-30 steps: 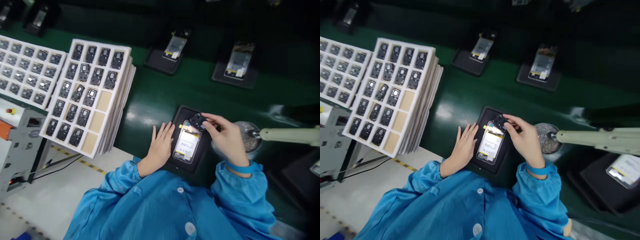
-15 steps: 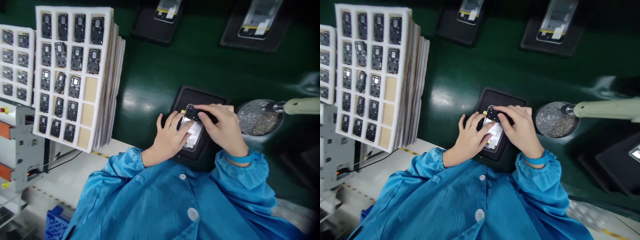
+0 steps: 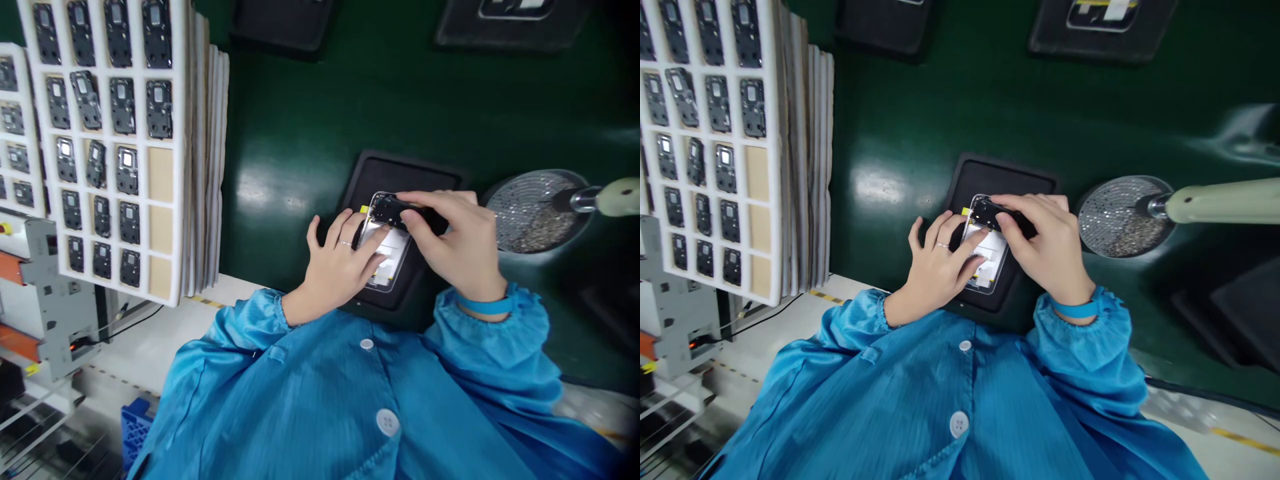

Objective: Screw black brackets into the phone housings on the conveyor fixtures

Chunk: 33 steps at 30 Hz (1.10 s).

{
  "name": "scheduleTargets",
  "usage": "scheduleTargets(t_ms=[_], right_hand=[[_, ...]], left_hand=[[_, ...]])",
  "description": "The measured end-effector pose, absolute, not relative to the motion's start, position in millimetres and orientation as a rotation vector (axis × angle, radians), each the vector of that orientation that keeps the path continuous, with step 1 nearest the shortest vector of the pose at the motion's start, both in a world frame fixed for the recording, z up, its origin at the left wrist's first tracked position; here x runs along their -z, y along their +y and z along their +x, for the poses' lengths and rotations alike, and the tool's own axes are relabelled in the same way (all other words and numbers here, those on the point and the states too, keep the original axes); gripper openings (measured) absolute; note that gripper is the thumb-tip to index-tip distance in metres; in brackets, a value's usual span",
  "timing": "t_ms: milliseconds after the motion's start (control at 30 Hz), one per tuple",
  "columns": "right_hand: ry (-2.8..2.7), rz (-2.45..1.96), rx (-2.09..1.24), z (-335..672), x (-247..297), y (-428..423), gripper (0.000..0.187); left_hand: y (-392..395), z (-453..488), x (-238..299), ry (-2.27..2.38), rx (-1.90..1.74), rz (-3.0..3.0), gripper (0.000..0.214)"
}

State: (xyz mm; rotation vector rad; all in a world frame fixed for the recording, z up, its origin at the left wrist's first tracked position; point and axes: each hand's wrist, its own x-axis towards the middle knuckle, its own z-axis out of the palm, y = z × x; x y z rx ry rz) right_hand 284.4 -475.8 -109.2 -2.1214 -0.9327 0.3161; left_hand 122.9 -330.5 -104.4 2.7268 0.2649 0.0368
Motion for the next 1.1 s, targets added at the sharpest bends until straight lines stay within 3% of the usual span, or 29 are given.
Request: scheduleTargets(t_ms=[300,1100], right_hand=[[-0.897,-2.13,-0.09,274,116,-477,0.026],[-0.914,-2.094,-0.053,274,121,-477,0.028]], left_hand=[[-331,121,109,0.189,-0.162,2.845,0.046],[-330,118,107,0.105,-0.011,2.901,0.074]])
